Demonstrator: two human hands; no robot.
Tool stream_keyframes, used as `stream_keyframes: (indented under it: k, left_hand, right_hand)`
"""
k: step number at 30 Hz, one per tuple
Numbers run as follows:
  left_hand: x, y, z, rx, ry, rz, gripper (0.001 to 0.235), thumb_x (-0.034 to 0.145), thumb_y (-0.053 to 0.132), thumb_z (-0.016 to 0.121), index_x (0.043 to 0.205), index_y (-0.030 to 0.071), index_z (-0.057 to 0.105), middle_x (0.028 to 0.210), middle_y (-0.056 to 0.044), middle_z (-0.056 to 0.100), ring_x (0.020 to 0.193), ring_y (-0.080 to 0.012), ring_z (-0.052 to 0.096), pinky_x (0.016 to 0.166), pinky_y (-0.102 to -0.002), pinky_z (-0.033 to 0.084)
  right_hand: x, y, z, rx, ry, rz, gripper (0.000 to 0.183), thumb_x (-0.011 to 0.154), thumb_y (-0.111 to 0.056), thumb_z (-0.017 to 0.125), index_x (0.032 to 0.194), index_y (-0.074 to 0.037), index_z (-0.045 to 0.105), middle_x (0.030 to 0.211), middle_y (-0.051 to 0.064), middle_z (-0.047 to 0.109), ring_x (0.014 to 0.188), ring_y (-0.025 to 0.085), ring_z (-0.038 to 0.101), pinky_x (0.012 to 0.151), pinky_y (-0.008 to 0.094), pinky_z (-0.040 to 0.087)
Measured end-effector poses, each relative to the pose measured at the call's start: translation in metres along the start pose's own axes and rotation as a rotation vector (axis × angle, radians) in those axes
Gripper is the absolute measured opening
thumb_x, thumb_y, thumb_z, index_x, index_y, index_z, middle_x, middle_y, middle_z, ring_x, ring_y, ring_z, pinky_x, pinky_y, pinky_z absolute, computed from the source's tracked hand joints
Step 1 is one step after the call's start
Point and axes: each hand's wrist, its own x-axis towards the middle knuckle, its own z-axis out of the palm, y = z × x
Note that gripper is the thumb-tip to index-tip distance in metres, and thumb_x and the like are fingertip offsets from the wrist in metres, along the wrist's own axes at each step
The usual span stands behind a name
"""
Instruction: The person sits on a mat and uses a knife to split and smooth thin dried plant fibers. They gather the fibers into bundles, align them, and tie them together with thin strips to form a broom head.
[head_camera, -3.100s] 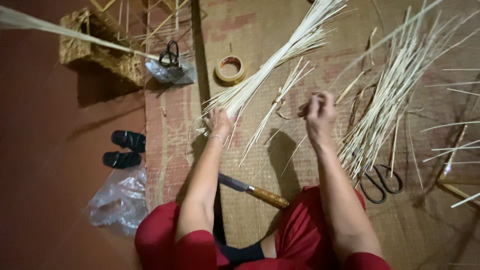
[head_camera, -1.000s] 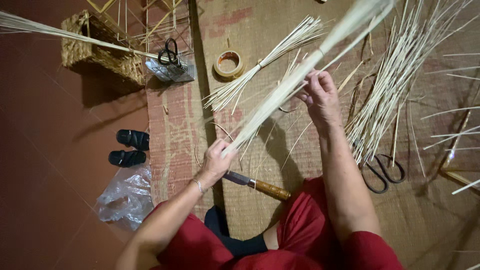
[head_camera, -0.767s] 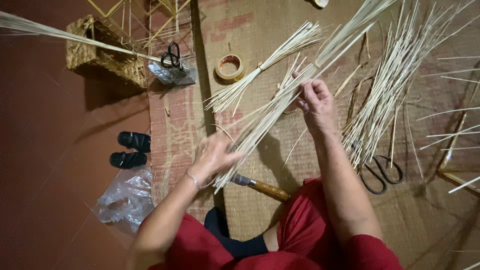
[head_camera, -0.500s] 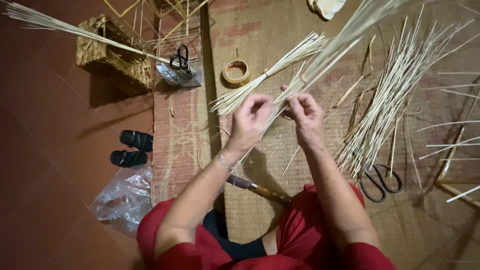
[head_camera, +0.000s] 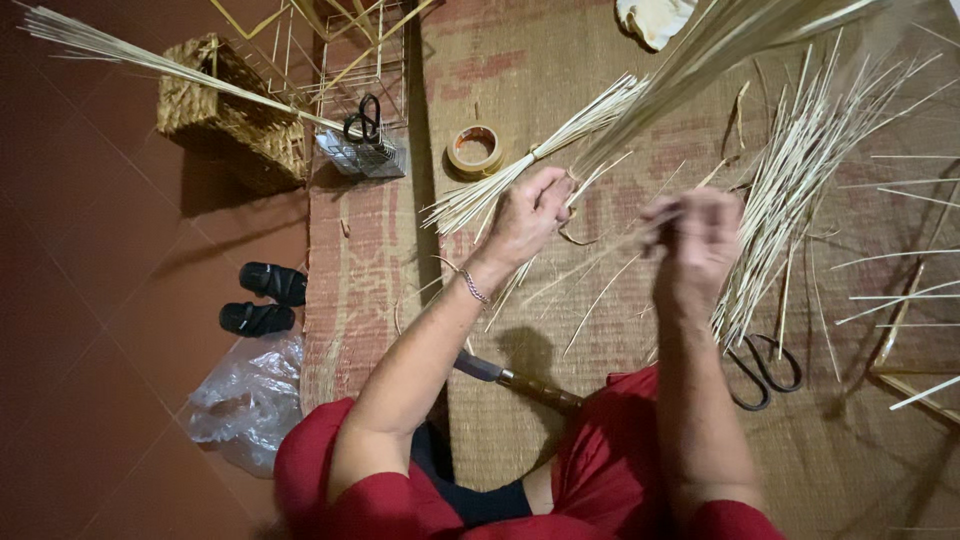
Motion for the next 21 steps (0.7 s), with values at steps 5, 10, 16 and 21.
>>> stream_keyframes:
  k: [5,10,16,21]
  left_hand:
    - [-0.009,0.015,0.007,0.197,-0.057,-0.074,0.026,0.108,0.025,0.054,0.117,0.006,0.068,0.071,0.002,0.06,0.061,-0.0058,0.052,0.054,-0.025,0.043]
    - [-0.011,0.016,0.013,0.126,-0.14,-0.155,0.033,0.102,0.024,0.053,0.128,0.009,0.065,0.076,0.004,0.063,0.063,-0.0039,0.056,0.055,-0.024,0.048]
    - [-0.01,-0.008,0.011,0.063,-0.147,-0.181,0.042,0.104,0.026,0.058,0.139,0.004,0.062,0.081,0.004,0.063,0.068,-0.0041,0.056,0.062,-0.023,0.05]
    - [-0.012,-0.014,0.014,0.108,-0.072,-0.041,0.035,0.103,0.027,0.067,0.127,0.001,0.07,0.09,0.006,0.07,0.079,-0.0016,0.059,0.069,-0.021,0.05]
  right_hand:
    - [0.019,-0.024,-0.037,0.191,0.025,-0.495,0.037,0.105,-0.03,0.069,0.124,-0.005,0.051,0.098,0.013,0.068,0.076,0.021,0.074,0.054,0.031,0.063]
    - [0.029,-0.015,-0.065,0.115,0.001,-0.725,0.063,0.088,-0.033,0.084,0.131,0.0,0.051,0.112,0.015,0.069,0.085,0.026,0.078,0.064,0.033,0.067]
    - [0.035,-0.008,-0.083,-0.008,0.091,-0.814,0.063,0.09,-0.034,0.083,0.133,0.0,0.052,0.118,0.011,0.066,0.096,0.022,0.071,0.08,0.033,0.064]
    - [0.027,-0.012,-0.044,0.034,0.02,-0.654,0.044,0.103,-0.023,0.071,0.136,-0.005,0.048,0.112,0.015,0.068,0.087,0.025,0.075,0.067,0.036,0.068]
